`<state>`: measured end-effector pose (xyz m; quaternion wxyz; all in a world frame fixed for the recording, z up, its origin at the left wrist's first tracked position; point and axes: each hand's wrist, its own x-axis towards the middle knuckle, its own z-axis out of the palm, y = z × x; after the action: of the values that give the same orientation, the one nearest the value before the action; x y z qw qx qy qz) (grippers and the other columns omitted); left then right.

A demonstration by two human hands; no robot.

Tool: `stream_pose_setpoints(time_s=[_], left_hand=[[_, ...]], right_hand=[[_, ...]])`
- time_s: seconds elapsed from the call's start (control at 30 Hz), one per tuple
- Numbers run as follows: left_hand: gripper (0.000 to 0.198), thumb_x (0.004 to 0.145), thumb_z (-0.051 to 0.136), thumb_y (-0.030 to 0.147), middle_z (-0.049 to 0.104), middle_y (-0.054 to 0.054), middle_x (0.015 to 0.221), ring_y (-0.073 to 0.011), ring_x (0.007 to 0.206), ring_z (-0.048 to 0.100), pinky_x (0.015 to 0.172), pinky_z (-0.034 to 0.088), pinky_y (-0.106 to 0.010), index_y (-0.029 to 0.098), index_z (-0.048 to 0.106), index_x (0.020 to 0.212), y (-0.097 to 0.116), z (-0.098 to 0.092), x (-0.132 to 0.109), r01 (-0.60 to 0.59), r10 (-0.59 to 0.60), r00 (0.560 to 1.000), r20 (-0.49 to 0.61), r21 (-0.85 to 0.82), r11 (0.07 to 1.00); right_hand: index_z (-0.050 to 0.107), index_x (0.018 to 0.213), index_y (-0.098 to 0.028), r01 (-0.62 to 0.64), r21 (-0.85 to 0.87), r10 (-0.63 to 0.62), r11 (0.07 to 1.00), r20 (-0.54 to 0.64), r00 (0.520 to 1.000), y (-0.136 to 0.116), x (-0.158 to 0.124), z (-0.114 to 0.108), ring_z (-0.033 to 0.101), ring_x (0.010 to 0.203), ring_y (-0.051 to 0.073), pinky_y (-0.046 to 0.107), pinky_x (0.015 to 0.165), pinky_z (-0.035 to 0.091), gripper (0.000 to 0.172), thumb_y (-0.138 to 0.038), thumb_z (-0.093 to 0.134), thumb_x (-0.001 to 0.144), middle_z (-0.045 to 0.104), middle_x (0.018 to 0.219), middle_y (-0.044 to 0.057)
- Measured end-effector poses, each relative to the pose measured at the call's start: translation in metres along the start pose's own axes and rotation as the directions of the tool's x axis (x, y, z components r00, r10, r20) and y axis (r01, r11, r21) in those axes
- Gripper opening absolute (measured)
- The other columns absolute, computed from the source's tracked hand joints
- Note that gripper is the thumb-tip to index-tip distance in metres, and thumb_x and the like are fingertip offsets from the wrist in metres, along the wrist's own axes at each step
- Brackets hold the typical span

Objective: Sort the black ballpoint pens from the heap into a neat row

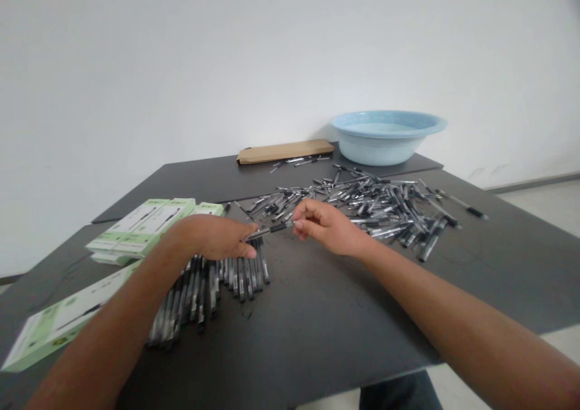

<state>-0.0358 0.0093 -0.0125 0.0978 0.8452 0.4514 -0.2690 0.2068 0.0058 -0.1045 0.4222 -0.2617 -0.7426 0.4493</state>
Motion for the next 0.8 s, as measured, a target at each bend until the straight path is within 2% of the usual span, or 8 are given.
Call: stream_pose_setpoints(time_s=[0.13, 0.27, 0.47, 0.8], left_hand=[[0.053, 0.093, 0.051, 0.051, 0.072, -0.012, 0.119, -0.0289, 0.101, 0.068, 0.084, 0.048, -0.033, 0.022, 0.054, 0.137, -0.004, 0.003, 0.002, -0.005, 0.006, 1.0, 0.015, -0.074, 0.997], [0.054, 0.092, 0.052, 0.055, 0.074, -0.01, 0.114, -0.0289, 0.097, 0.068, 0.082, 0.048, -0.033, 0.024, 0.054, 0.136, -0.009, 0.007, 0.004, -0.019, 0.019, 1.0, -0.004, -0.109, 0.994], [0.057, 0.092, 0.051, 0.055, 0.074, -0.011, 0.113, -0.0283, 0.096, 0.069, 0.081, 0.048, -0.033, 0.022, 0.052, 0.138, -0.01, 0.009, 0.005, -0.019, 0.019, 1.0, -0.002, -0.081, 0.997], [0.054, 0.092, 0.052, 0.054, 0.075, -0.011, 0.11, -0.0288, 0.096, 0.069, 0.082, 0.049, -0.033, 0.021, 0.056, 0.134, -0.005, 0.004, 0.002, -0.007, 0.008, 1.0, 0.002, -0.062, 0.998]], right_hand=[[0.051, 0.09, -0.02, -0.008, 0.016, 0.008, 1.0, 0.006, 1.0, 0.0, 0.0, 0.0, 0.058, 0.065, 0.012, 0.026, 0.062, 0.046, 0.006, -0.021, 0.057, 0.089, 0.061, 0.075, -0.001], [0.051, 0.09, -0.02, -0.013, 0.012, 0.013, 1.0, 0.007, 1.0, -0.001, 0.0, 0.0, 0.058, 0.065, 0.013, 0.026, 0.063, 0.047, 0.005, -0.02, 0.056, 0.089, 0.062, 0.075, -0.001], [0.053, 0.089, -0.019, -0.016, -0.048, 0.016, 0.999, 0.002, 1.0, -0.002, 0.0, -0.001, 0.058, 0.065, 0.012, 0.025, 0.063, 0.046, 0.003, -0.02, 0.056, 0.09, 0.062, 0.074, -0.001], [0.053, 0.091, -0.019, -0.021, -0.035, 0.021, 0.999, 0.003, 1.0, -0.002, 0.0, 0.0, 0.058, 0.065, 0.013, 0.026, 0.062, 0.047, 0.004, -0.021, 0.057, 0.089, 0.062, 0.074, -0.001]])
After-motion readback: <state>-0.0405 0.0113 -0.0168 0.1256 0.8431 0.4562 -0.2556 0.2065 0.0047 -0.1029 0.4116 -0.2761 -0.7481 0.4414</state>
